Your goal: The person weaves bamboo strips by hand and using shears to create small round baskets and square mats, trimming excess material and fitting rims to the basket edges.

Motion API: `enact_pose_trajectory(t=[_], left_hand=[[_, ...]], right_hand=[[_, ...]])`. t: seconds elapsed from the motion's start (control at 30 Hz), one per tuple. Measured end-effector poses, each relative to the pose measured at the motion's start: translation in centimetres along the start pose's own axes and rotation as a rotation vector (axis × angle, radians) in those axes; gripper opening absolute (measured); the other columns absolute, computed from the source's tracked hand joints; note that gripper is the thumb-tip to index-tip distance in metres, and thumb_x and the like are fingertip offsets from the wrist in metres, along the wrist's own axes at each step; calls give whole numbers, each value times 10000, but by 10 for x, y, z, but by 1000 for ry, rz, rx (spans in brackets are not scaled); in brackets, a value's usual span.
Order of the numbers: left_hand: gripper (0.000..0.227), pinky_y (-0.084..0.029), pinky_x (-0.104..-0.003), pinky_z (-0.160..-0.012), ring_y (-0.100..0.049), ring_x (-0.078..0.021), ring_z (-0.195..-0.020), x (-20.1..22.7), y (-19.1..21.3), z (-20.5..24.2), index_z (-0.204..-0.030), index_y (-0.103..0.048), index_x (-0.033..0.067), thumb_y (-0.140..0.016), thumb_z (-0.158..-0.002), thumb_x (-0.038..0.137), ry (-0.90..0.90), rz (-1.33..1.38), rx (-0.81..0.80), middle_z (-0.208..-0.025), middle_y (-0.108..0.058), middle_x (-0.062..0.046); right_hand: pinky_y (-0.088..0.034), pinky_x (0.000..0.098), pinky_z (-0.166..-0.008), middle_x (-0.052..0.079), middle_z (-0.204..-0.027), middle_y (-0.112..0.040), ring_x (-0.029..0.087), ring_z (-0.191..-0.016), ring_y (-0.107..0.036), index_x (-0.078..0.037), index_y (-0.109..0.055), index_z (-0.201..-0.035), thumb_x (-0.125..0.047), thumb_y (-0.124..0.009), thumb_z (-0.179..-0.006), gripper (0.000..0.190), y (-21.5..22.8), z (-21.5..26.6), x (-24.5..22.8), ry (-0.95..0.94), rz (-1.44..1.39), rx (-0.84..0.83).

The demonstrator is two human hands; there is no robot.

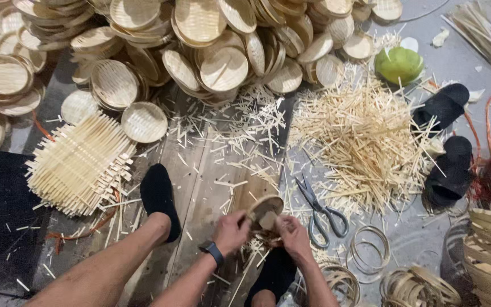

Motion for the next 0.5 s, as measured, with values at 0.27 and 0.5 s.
enact_pose_trajectory(t=[0.27,0.5], left_hand=[[522,-545,-389,-913,-730,-249,-1057,43,-24,-3,-1297,-657,23,-567,-1007,448,-96,383,-55,-1127,-757,-145],[458,-584,-388,-784,-753,-275,-900,10,-33,-34,-1182,-751,117,-584,-966,485,-91,230,-189,-971,-775,-151]], right_hand=[[-567,313,-610,124,-778,-732,188,-706,-683,31,-640,-961,-199,-837,-831,330,-24,18,-12,8,316,45],[-572,371,-571,136,-832,-709,218,-684,-682,38,-612,-1048,-266,-720,-840,384,-19,26,9,-128,-297,-186]])
Point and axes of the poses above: each hand's wrist, its own z-axis away from the middle knuckle, its own y-axis out of the back of the hand, x = y × z, the point moved 6 cm from there along -z, towards the middle knuckle
